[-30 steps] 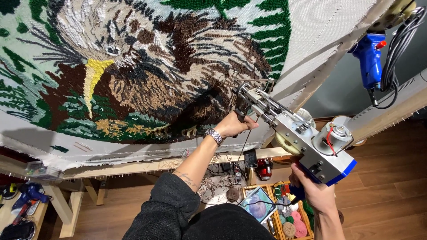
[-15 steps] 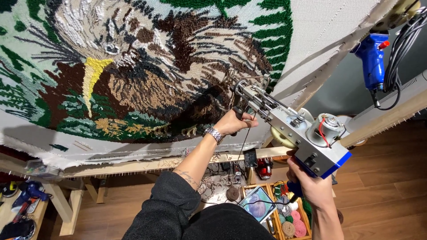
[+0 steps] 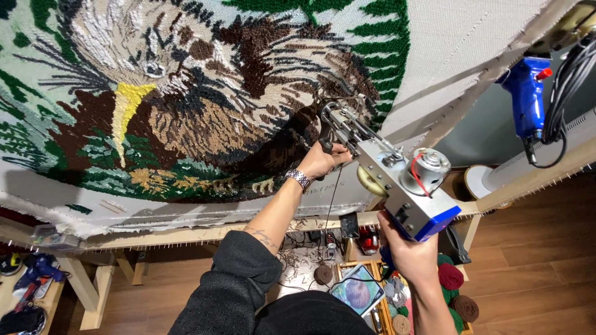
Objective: Using a tufting gun to apply yarn to a canvas on a vertical frame to create a rug with a bird design.
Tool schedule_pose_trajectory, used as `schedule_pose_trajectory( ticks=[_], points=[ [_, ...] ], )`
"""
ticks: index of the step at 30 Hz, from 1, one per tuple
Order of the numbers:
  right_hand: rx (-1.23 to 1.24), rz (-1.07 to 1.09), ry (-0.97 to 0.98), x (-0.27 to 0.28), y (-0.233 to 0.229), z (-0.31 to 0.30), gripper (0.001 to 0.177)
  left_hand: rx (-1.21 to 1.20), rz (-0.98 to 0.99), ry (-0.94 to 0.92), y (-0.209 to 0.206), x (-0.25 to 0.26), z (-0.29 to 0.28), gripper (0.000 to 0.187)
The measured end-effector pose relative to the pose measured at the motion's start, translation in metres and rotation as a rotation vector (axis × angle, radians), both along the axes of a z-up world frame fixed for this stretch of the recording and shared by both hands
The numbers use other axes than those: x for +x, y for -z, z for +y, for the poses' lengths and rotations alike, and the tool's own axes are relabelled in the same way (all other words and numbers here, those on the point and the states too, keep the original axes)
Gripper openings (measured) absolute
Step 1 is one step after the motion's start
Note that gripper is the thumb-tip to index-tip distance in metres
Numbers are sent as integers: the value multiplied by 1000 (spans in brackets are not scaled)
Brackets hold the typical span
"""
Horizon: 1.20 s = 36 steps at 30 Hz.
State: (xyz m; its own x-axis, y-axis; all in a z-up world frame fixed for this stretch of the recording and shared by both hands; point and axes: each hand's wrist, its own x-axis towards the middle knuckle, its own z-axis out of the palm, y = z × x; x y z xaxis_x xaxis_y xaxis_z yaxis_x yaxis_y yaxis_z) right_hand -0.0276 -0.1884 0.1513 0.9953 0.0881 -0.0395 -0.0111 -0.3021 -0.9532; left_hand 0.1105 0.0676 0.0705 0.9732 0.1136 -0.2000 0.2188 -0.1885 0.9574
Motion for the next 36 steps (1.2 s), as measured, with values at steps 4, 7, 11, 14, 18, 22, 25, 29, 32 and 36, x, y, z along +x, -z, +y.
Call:
schedule_pose_trajectory(
  ticks=[4, 7, 11, 14, 18, 22, 25, 29, 32, 36],
  points=[
    [67, -186, -74, -1, -12, 24, 60, -16, -62, -9, 6, 14, 13, 27],
    [93, -187, -35, 3, -1, 31, 55, 27, -72, -35, 8, 20, 21, 16],
    [112, -120, 4, 18, 23, 25, 51, 119, -63, -28, 10, 31, 27, 22],
    [109, -98, 1, 25, 35, 16, 52, 172, -39, -1, 8, 38, 28, 48],
    [164, -197, -71, 28, 42, 15, 49, 237, -23, 28, 10, 42, 34, 70],
    [161, -187, -65, 31, 39, 10, 49, 212, -14, 42, -13, 31, 28, 74],
    [155, -202, -64, 24, 25, 14, 49, 195, -48, 6, -16, 21, 28, 56],
    [154, -240, -110, 24, 33, -5, 44, 83, 7, 11, -30, 2, 19, 66],
    [186, -235, -119, 18, 35, -20, 30, 69, 19, 61, -38, -14, 7, 59],
    [227, -216, -103, 6, 45, -45, 27, 98, 20, 97, -56, -43, -11, 55]
  ],
)
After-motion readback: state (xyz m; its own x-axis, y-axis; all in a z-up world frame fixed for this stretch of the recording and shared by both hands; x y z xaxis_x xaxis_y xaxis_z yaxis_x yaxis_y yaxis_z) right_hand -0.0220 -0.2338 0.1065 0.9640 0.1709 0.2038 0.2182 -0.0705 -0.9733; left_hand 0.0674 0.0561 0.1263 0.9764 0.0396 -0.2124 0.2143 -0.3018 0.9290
